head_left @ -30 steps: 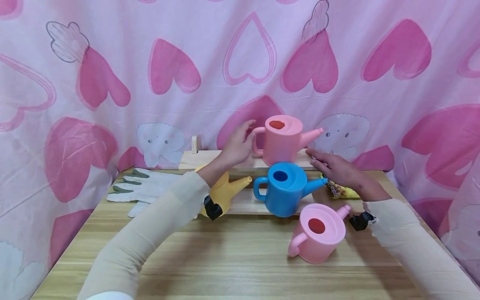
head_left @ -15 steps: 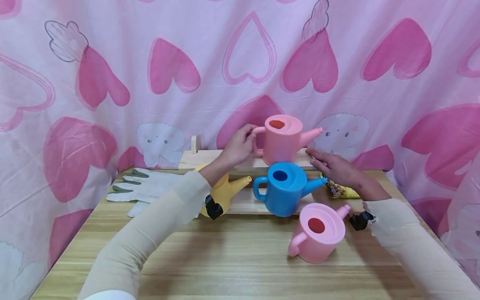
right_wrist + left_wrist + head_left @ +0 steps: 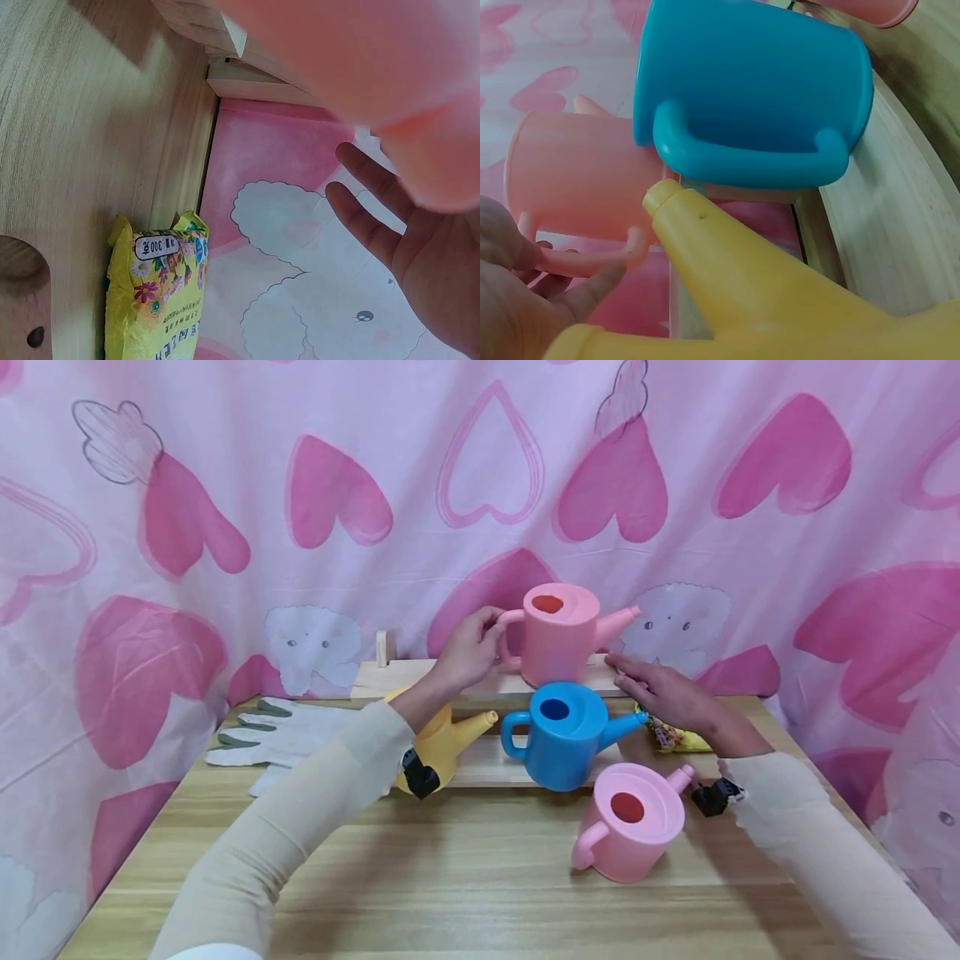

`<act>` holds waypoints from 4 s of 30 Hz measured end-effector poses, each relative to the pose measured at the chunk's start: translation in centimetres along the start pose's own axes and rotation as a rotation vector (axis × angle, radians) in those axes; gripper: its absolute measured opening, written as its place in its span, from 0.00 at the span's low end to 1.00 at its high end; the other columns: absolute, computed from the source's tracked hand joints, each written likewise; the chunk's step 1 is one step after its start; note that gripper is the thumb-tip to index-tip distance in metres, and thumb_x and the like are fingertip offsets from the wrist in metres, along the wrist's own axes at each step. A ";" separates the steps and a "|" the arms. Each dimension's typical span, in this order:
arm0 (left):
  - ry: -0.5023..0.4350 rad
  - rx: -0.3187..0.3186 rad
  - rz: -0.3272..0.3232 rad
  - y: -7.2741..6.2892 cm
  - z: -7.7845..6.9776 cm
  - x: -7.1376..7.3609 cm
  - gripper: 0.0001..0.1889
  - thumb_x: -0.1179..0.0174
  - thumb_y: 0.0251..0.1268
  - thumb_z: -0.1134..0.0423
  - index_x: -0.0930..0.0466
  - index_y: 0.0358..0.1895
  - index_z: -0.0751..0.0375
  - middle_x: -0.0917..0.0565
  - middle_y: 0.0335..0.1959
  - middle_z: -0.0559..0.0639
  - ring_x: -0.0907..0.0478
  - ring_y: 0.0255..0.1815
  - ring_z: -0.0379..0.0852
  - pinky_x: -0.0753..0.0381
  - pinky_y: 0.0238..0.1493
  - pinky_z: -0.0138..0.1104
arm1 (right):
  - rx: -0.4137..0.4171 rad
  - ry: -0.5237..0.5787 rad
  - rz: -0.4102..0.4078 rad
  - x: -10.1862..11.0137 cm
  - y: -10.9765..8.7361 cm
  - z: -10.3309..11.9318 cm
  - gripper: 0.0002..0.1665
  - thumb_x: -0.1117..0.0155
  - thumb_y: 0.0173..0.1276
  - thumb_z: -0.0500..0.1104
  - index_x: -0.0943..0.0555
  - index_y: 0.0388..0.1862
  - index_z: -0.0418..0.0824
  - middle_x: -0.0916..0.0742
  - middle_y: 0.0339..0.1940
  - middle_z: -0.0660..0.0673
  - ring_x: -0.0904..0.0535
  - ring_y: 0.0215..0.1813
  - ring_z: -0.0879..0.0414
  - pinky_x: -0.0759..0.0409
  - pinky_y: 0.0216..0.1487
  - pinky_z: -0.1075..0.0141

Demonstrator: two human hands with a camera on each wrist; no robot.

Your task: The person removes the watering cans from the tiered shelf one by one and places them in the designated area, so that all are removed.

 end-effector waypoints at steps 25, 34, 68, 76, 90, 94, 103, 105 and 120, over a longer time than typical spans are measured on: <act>-0.178 -0.063 -0.007 -3.5 -3.9 5.7 0.14 0.47 0.81 0.61 0.23 0.62 0.59 0.22 0.48 0.57 0.19 0.51 0.51 0.13 0.50 0.44 | 0.028 0.006 0.007 -0.4 0.3 0.0 0.37 0.50 0.84 0.53 0.44 0.84 0.43 0.40 0.84 0.42 0.46 0.81 0.34 0.33 0.70 0.38; -0.176 -0.084 0.082 -7.4 -3.6 7.2 0.14 0.48 0.82 0.63 0.25 0.61 0.67 0.19 0.54 0.61 0.16 0.55 0.55 0.13 0.49 0.44 | 0.038 0.013 0.005 -0.5 0.4 0.1 0.36 0.50 0.85 0.52 0.45 0.85 0.44 0.40 0.84 0.44 0.46 0.81 0.35 0.35 0.71 0.38; -0.325 0.050 0.107 -21.3 4.0 3.7 0.13 0.45 0.81 0.64 0.24 0.61 0.63 0.22 0.55 0.65 0.17 0.54 0.59 0.14 0.51 0.44 | 0.002 -0.020 0.015 -0.6 0.5 0.0 0.38 0.52 0.85 0.55 0.46 0.85 0.44 0.41 0.84 0.40 0.47 0.80 0.32 0.34 0.69 0.35; -0.336 0.137 0.120 -22.8 6.7 2.0 0.12 0.44 0.80 0.63 0.23 0.59 0.63 0.20 0.47 0.63 0.15 0.53 0.57 0.15 0.53 0.42 | 0.006 -0.011 0.014 -0.6 0.4 0.0 0.38 0.51 0.84 0.55 0.46 0.85 0.43 0.41 0.83 0.39 0.47 0.80 0.31 0.34 0.69 0.35; -0.301 0.190 0.146 -23.0 9.0 0.4 0.14 0.44 0.80 0.56 0.21 0.59 0.60 0.13 0.45 0.58 0.15 0.54 0.52 0.19 0.58 0.35 | 0.000 -0.038 0.008 -0.3 0.4 0.5 0.36 0.49 0.84 0.52 0.43 0.84 0.42 0.40 0.83 0.39 0.46 0.80 0.32 0.34 0.70 0.36; -0.261 0.214 0.168 -23.0 9.5 0.1 0.14 0.45 0.81 0.57 0.21 0.60 0.57 0.12 0.48 0.54 0.19 0.58 0.53 0.18 0.56 0.35 | -0.008 -0.042 0.004 -0.3 0.4 0.4 0.37 0.50 0.84 0.53 0.43 0.84 0.42 0.39 0.83 0.39 0.46 0.80 0.32 0.34 0.69 0.36; -0.259 0.143 0.161 -23.2 9.9 -0.5 0.11 0.45 0.81 0.63 0.20 0.59 0.59 0.22 0.59 0.60 0.15 0.54 0.50 0.22 0.63 0.38 | -0.021 -0.035 0.012 -0.5 0.3 0.1 0.37 0.51 0.84 0.55 0.44 0.84 0.44 0.41 0.83 0.41 0.47 0.80 0.33 0.34 0.69 0.36; -0.252 0.139 0.156 -23.2 10.0 -0.6 0.11 0.46 0.81 0.63 0.20 0.59 0.58 0.22 0.58 0.60 0.15 0.54 0.50 0.22 0.63 0.38 | -0.011 -0.030 0.010 -0.5 0.3 0.1 0.37 0.51 0.84 0.55 0.44 0.84 0.44 0.41 0.84 0.41 0.47 0.81 0.33 0.34 0.70 0.36; -0.183 0.073 0.153 -23.1 10.2 -0.8 0.11 0.46 0.80 0.67 0.21 0.59 0.56 0.21 0.57 0.52 0.18 0.55 0.49 0.22 0.62 0.35 | 0.013 -0.018 0.002 -0.6 0.5 -0.1 0.37 0.51 0.84 0.54 0.44 0.84 0.42 0.42 0.84 0.40 0.48 0.81 0.33 0.35 0.70 0.35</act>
Point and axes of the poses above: each hand's wrist, its own y-axis towards the middle knuckle, its own x-axis out of the back of the hand, z = x × y, the point moved 5 cm from there along y, towards the middle knuckle
